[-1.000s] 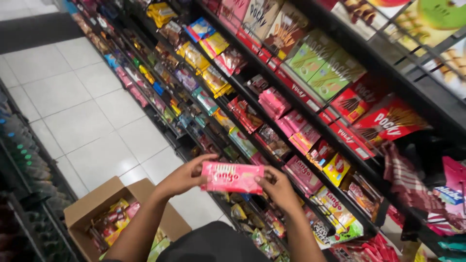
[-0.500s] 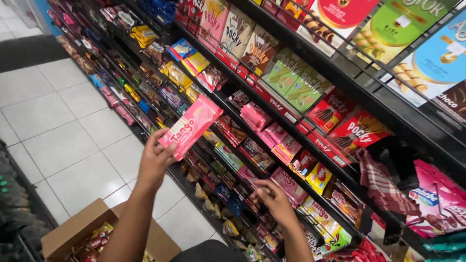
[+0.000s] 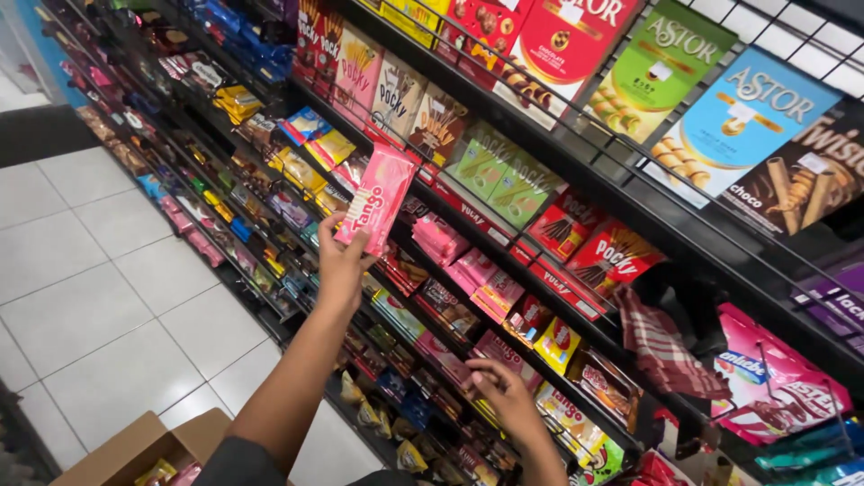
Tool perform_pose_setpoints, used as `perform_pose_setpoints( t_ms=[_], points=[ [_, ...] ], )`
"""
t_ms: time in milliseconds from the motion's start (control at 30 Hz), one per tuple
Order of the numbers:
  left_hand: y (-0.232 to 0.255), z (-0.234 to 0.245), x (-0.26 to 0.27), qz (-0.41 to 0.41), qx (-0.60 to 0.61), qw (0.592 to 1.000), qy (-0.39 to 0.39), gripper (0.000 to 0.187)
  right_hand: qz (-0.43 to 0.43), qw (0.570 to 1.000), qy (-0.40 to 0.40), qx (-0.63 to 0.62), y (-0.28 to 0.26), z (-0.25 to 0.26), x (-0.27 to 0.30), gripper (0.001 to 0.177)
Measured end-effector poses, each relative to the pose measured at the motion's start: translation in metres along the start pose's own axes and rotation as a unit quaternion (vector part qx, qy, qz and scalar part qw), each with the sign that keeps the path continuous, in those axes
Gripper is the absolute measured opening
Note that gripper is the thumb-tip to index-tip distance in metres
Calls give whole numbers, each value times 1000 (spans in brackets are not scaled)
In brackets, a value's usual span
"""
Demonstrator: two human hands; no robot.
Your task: Scanning snack packages with a handheld scanner and placing them onto grocery store shelves.
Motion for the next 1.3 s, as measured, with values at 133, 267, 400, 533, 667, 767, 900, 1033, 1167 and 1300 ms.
perform_pose_setpoints(
  t_ms=[133,267,400,533,667,767,900,1033,1167,1300],
  points=[
    [-10,2,9,-43,46,998,22,41,-30,999,25,-13,10,15,6,37],
    [-35,32,24,-95,72,987,111,41,-18,998,24,-47,21,28,3,37],
    [-46,27,20,-78,60,989,112,44,-20,999,17,-34,23,33,-2,38],
    [-24,-6,7,-83,48,993,69,47,-35,999,19,-12,-1,26,-5,38],
    [-20,-24,-8,-30,-7,999,41,51,-45,999,13,-5,-2,25,-7,37],
    [-19,-37,-17,-12,-85,996,5,50,-41,999,3,-9,-1,27,-8,37],
    [-27,-49,-26,5,-177,984,-36,49,-39,999,0,1,-1,28,-5,37],
    [-21,-62,-22,-28,-342,937,-68,56,-39,999,1,10,5,31,-2,37],
    [-9,-69,-13,22,-451,891,-45,81,-39,999,7,13,8,34,-2,37],
    [13,-89,0,-155,-525,835,-58,106,-41,999,8,4,7,34,1,38]
  ],
)
Point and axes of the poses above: each hand's wrist, its own x-axis away from the middle knuckle, its own z-axis out of the back of the hand, y = z × x, the point moved 8 cm from there along -x, towards the middle knuckle, and after that the axes turned 13 degrees about -y, right-handed, at the moved point
